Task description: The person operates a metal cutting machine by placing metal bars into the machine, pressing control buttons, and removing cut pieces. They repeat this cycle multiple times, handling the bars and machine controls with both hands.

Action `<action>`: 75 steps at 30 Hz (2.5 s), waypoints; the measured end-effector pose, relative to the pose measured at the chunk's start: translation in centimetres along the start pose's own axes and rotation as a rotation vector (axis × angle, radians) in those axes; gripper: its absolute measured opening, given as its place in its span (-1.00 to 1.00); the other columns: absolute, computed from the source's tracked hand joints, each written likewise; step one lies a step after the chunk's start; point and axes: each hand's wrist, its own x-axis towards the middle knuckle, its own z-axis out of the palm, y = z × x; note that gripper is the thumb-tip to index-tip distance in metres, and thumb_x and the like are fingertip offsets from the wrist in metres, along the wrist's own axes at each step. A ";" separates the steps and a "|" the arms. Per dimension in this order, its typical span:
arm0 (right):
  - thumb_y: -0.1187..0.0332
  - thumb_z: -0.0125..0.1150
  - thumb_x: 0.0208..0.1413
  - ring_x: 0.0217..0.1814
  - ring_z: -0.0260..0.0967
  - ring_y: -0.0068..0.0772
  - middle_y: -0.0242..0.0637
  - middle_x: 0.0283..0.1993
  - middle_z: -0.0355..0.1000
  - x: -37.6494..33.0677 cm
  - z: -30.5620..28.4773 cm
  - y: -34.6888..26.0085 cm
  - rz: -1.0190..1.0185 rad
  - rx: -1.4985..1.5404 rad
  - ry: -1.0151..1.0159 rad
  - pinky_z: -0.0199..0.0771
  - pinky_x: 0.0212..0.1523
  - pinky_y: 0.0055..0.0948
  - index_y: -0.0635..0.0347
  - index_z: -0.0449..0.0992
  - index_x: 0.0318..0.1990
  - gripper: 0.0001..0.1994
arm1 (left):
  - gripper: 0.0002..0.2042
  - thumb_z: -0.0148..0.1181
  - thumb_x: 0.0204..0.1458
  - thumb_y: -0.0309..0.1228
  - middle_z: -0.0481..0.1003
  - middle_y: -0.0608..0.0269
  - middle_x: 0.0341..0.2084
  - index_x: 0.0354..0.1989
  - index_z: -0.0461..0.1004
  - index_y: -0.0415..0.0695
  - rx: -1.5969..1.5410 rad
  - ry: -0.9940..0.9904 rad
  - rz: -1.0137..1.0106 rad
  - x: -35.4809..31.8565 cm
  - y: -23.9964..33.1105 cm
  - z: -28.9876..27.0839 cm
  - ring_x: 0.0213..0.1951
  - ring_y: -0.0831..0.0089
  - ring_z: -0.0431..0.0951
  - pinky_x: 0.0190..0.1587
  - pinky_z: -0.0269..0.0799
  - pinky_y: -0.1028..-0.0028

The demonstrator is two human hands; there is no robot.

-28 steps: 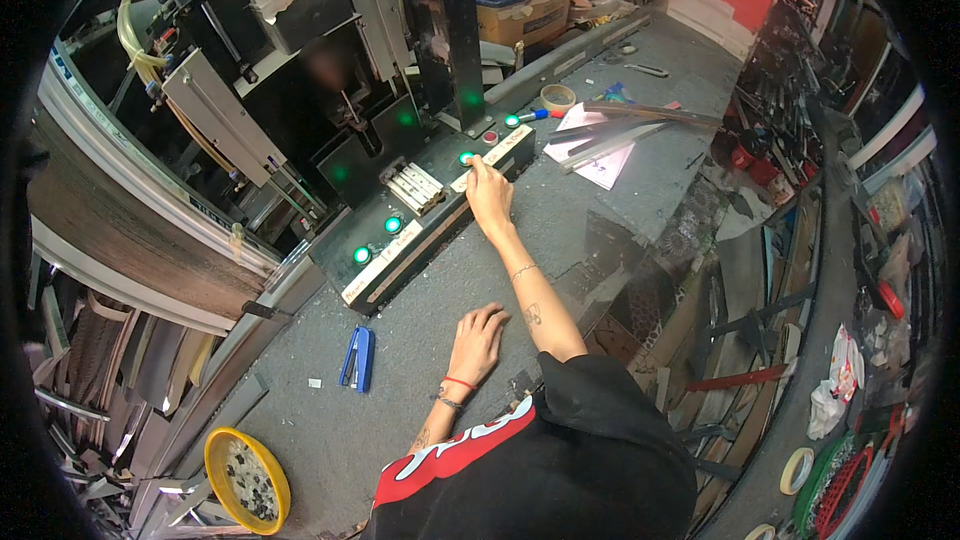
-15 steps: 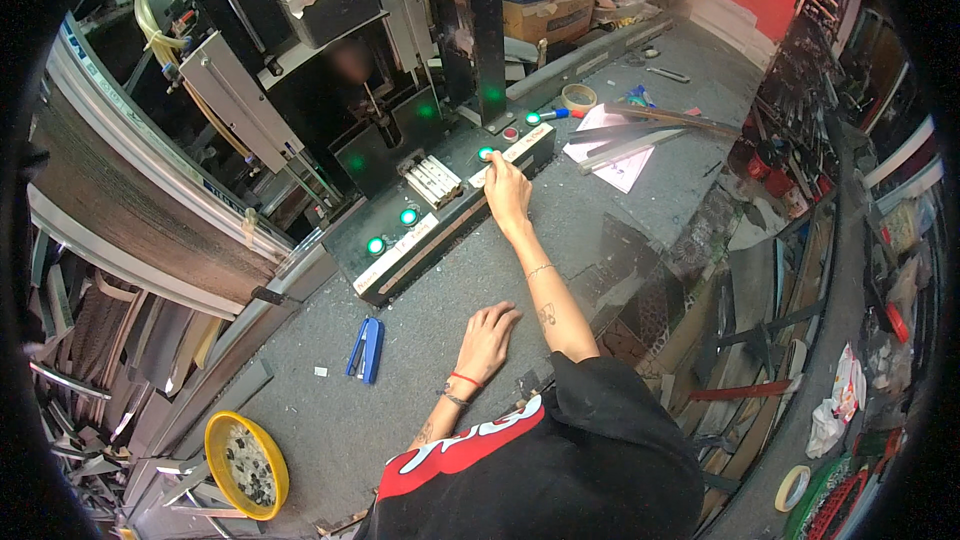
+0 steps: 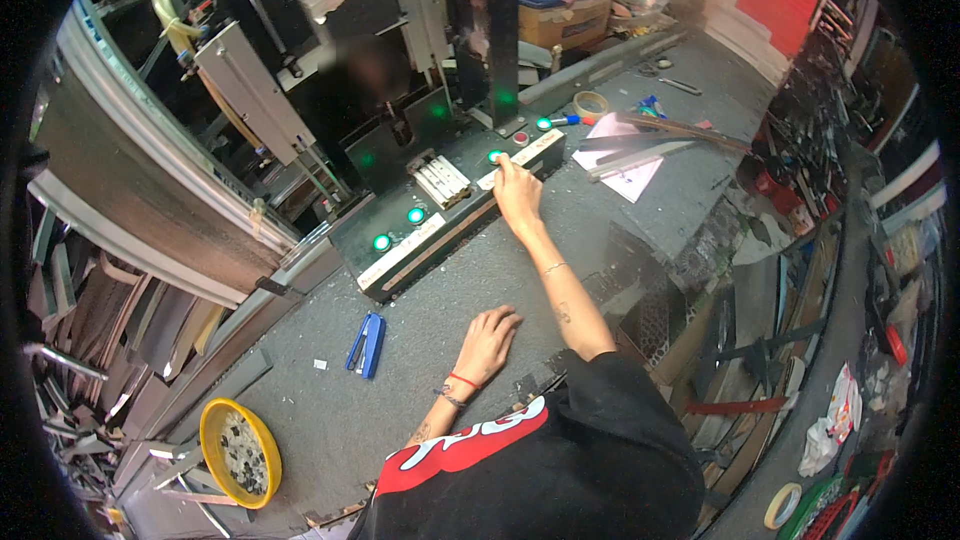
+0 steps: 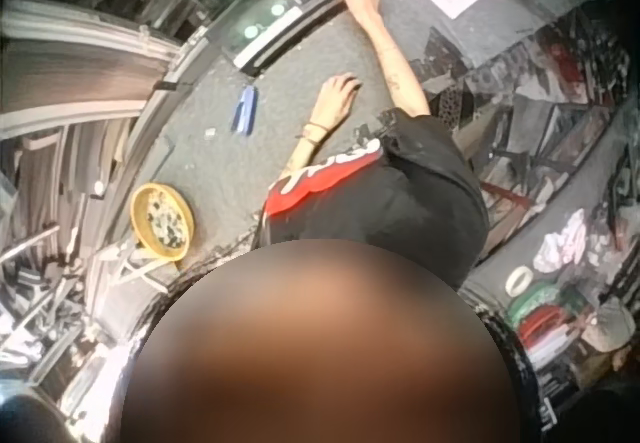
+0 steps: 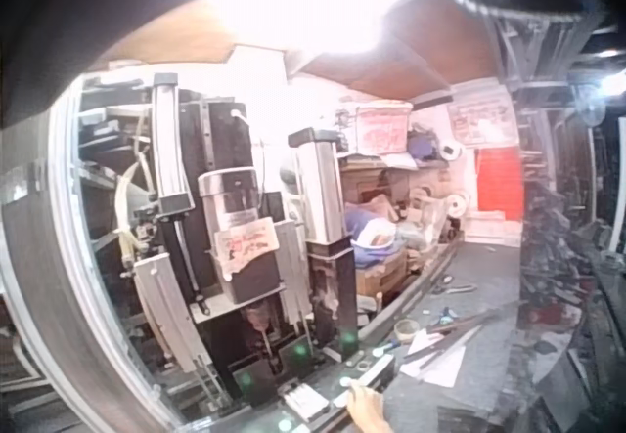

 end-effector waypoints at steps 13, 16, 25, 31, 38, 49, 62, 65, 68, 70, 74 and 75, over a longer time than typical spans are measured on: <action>0.26 0.08 0.15 -0.11 0.39 -0.10 -0.13 -0.29 0.35 1.4 -1.9 0.8 -0.234 -0.102 -0.160 0.46 -0.22 -0.16 0.16 0.44 -0.15 -0.78 | -0.65 0.18 -0.01 -0.40 0.36 0.09 -0.02 -0.01 0.38 -0.14 0.391 0.236 -0.242 -1.6 -3.9 -14.8 -0.02 0.12 0.39 0.01 0.31 0.25; 0.26 0.07 0.15 -0.13 0.40 -0.08 -0.11 -0.28 0.38 1.9 -1.8 0.8 -0.276 -0.082 -0.196 0.47 -0.23 -0.15 0.20 0.40 -0.19 -0.79 | -0.63 0.19 -0.01 -0.40 0.33 0.06 0.01 0.01 0.36 -0.17 0.399 0.263 -0.278 -0.5 -5.1 -15.0 0.00 0.10 0.38 0.05 0.31 0.25; 0.27 0.03 0.18 -0.33 0.47 0.08 -0.05 -0.42 0.49 3.7 -2.3 0.1 -0.212 -0.081 -0.352 0.45 -0.34 -0.05 0.23 0.38 -0.26 -0.80 | -0.45 0.25 -0.07 -0.45 0.23 0.03 0.11 0.15 0.23 -0.17 0.483 0.243 -0.340 2.4 -7.7 -12.9 0.12 0.11 0.27 0.14 0.30 0.28; 0.25 -0.01 0.21 -0.39 0.48 0.11 0.02 -0.51 0.47 4.1 -2.2 -0.6 -0.157 -0.076 -0.364 0.45 -0.38 -0.03 0.25 0.40 -0.29 -0.77 | -0.43 0.27 -0.09 -0.44 0.22 0.02 0.10 0.15 0.22 -0.16 0.500 0.215 -0.353 3.4 -7.8 -12.9 0.13 0.10 0.27 0.13 0.33 0.29; 0.22 -0.02 0.18 -0.40 0.49 0.10 0.03 -0.51 0.48 4.1 -1.1 -0.3 -0.102 -0.102 -0.266 0.46 -0.37 -0.02 0.23 0.44 -0.28 -0.76 | -0.46 0.26 -0.08 -0.42 0.27 0.00 0.06 0.11 0.23 -0.18 0.459 0.254 -0.354 3.9 -7.7 -13.0 0.12 0.10 0.30 0.11 0.34 0.29; 0.15 -0.05 0.23 -0.39 0.43 0.20 0.03 -0.50 0.46 2.7 0.3 1.2 0.015 0.052 -0.147 0.36 -0.37 0.03 0.15 0.41 -0.28 -0.74 | -0.40 0.32 -0.16 -0.45 0.32 0.05 0.00 0.12 0.22 -0.14 0.604 0.233 -0.408 4.9 -7.8 -12.1 0.08 0.19 0.35 -0.03 0.49 0.36; 0.26 -0.09 0.30 0.07 0.31 -0.31 -0.10 -0.01 0.37 -10.5 -2.4 0.3 0.266 0.681 -0.223 0.30 0.06 -0.37 0.31 0.28 0.10 -0.66 | -0.61 0.08 -0.09 -0.52 0.38 0.14 -0.20 -0.01 0.29 -0.19 0.662 0.266 -0.360 5.2 -7.3 -13.0 -0.11 0.31 0.44 -0.09 0.46 0.49; 0.25 -0.09 0.30 -0.19 0.32 -0.49 -0.25 -0.23 0.37 -12.2 -3.3 -0.1 0.386 0.731 -0.298 0.34 -0.18 -0.49 0.30 0.29 0.07 -0.67 | -0.54 0.17 -0.15 -0.47 0.38 0.14 -0.17 0.02 0.29 -0.15 0.714 0.240 -0.362 5.4 -7.3 -12.9 -0.07 0.31 0.44 -0.09 0.46 0.47; 0.25 -0.09 0.30 -0.38 0.22 -0.60 -0.38 -0.38 0.30 -11.8 -3.4 -0.6 0.441 0.754 -0.324 0.28 -0.36 -0.55 0.29 0.31 0.05 -0.68 | -0.39 0.35 -0.23 -0.43 0.40 0.08 -0.07 0.08 0.27 -0.12 0.734 0.173 -0.429 5.5 -7.3 -12.5 0.02 0.23 0.43 -0.01 0.45 0.40; 0.25 -0.09 0.30 -0.43 0.19 -0.62 -0.41 -0.43 0.27 -11.3 -3.1 -0.8 0.422 0.748 -0.325 0.26 -0.41 -0.56 0.29 0.31 0.04 -0.70 | -0.36 0.34 -0.22 -0.41 0.37 0.05 -0.03 0.13 0.25 -0.10 0.786 0.182 -0.443 5.6 -7.1 -12.1 0.07 0.17 0.39 0.07 0.39 0.33; 0.27 -0.08 0.30 -0.41 0.22 -0.58 -0.38 -0.45 0.29 -11.5 -2.9 -0.5 0.378 0.731 -0.360 0.28 -0.38 -0.54 0.29 0.32 0.02 -0.71 | -0.31 0.32 -0.18 -0.40 0.31 0.05 0.07 0.21 0.19 -0.05 0.801 0.218 -0.450 5.6 -6.5 -11.3 0.16 0.10 0.30 0.25 0.17 0.18; 0.28 -0.08 0.30 -0.41 0.22 -0.58 -0.37 -0.46 0.29 -11.5 -2.8 -0.4 0.396 0.720 -0.371 0.28 -0.37 -0.53 0.29 0.32 0.02 -0.71 | -0.31 0.31 -0.17 -0.40 0.30 0.06 0.09 0.22 0.19 -0.04 0.763 0.227 -0.393 5.9 -6.5 -11.1 0.18 0.10 0.28 0.27 0.11 0.16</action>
